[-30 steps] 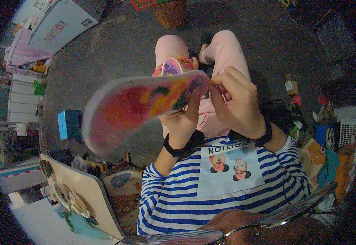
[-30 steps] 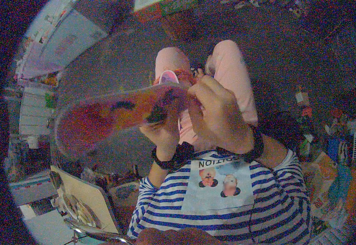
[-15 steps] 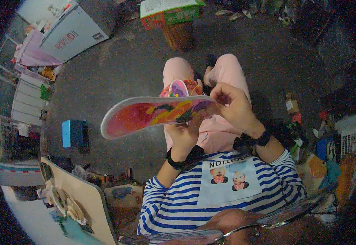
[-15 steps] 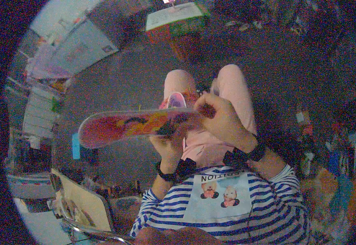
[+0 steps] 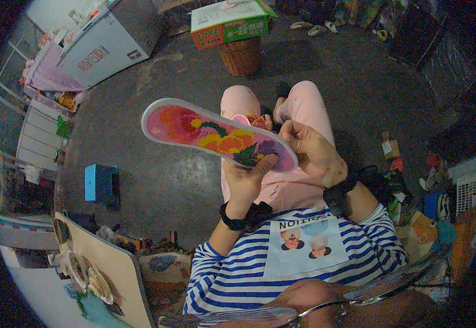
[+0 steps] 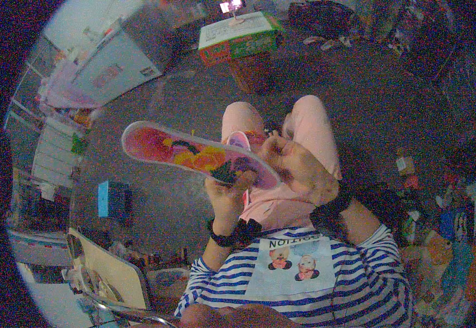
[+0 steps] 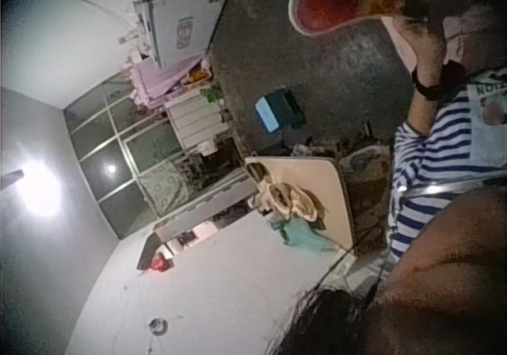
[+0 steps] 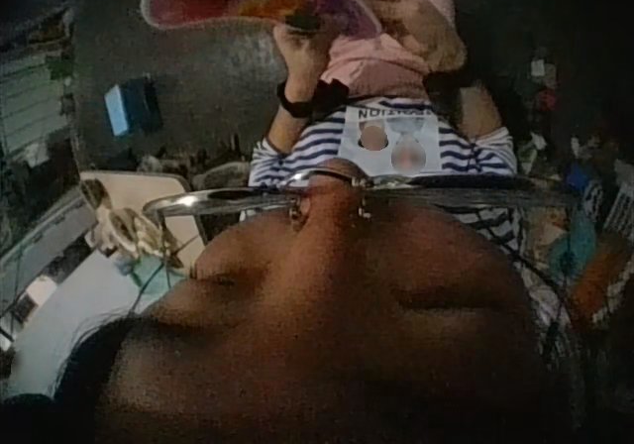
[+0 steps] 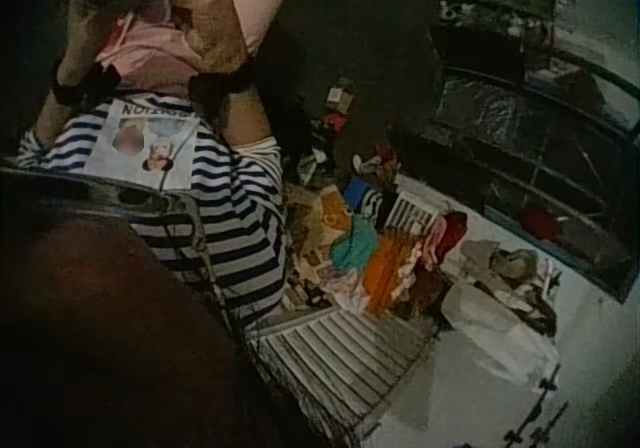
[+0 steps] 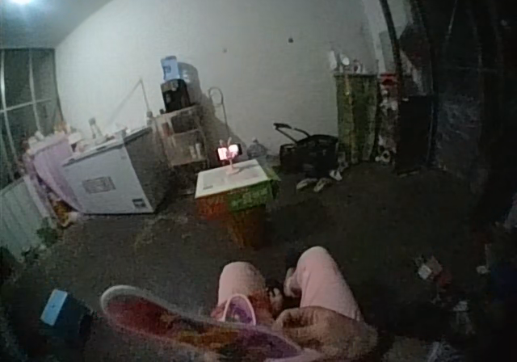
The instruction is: The person sits on the floor and embroiders a floral pattern onto the insole of a pink slipper using a needle and thread. They pull the thread through the fabric, adjust the slipper, and continue stitching the design.
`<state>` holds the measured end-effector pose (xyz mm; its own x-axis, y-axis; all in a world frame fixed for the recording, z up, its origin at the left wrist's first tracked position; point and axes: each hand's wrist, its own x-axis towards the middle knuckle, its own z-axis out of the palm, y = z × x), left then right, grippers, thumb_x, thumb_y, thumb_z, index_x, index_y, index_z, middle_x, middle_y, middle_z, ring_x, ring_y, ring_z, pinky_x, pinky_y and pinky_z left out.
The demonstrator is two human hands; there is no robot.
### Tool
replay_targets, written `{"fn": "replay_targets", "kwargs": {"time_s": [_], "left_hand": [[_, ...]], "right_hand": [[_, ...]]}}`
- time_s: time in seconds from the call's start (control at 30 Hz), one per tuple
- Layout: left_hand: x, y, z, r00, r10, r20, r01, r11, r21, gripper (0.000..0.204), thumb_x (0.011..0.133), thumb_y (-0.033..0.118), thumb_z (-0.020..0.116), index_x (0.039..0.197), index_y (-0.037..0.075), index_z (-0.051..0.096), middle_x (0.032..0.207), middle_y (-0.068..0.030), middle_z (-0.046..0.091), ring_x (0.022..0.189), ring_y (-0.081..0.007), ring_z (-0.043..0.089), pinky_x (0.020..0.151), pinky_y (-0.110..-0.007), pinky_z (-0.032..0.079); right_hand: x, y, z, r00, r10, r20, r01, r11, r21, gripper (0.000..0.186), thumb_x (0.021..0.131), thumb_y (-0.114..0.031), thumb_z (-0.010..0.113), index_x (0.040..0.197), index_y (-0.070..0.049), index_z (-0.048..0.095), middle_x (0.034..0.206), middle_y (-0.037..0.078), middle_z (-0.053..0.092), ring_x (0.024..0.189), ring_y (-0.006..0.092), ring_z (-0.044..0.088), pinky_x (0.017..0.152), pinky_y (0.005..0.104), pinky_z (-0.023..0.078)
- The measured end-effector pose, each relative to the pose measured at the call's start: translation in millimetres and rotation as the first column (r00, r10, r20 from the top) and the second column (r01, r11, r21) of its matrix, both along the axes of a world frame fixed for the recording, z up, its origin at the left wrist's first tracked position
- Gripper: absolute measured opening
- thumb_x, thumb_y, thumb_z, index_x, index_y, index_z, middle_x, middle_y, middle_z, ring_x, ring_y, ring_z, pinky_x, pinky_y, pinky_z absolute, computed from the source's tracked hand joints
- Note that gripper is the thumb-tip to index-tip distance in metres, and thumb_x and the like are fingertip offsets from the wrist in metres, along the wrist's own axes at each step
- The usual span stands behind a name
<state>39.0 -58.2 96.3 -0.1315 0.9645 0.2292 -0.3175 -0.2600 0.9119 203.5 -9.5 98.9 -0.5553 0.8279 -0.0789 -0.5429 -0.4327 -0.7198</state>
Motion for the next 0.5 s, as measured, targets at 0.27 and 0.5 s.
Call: {"fn": "replay_targets", "kwargs": {"time_s": [0.27, 0.5], "left_hand": [[-5.5, 4.9, 4.9, 0.988, -0.102, 0.118, 0.115, 0.988, -0.107, 0.035, 0.08, 0.009, 0.077, 0.108, -0.002, 0.061, 0.096, -0.0049, 0.066, 0.084, -0.0133, 0.063, 0.076, -0.027, 0.051], [-12.8, 9.8, 16.3, 0.962, -0.163, 0.219, 0.209, 0.955, -0.208, 0.035, 0.084, 0.021, 0.072, 0.109, 0.001, 0.059, 0.093, -0.0007, 0.064, 0.079, -0.0105, 0.062, 0.07, -0.024, 0.051]], "right_hand": [[-1.1, 5.9, 9.8, 0.997, -0.072, -0.006, 0.072, 0.993, 0.093, 0.02, 0.092, -0.025, 0.062, 0.088, -0.011, 0.049, 0.077, -0.002, 0.051, 0.072, 0.0088, 0.052, 0.066, 0.021, 0.045], [-3.8, 6.2, 7.2, 0.913, -0.327, 0.243, 0.167, 0.845, 0.508, 0.013, 0.092, -0.016, 0.063, 0.088, -0.006, 0.054, 0.079, 0.0, 0.054, 0.072, 0.0109, 0.054, 0.065, 0.024, 0.045]]}}
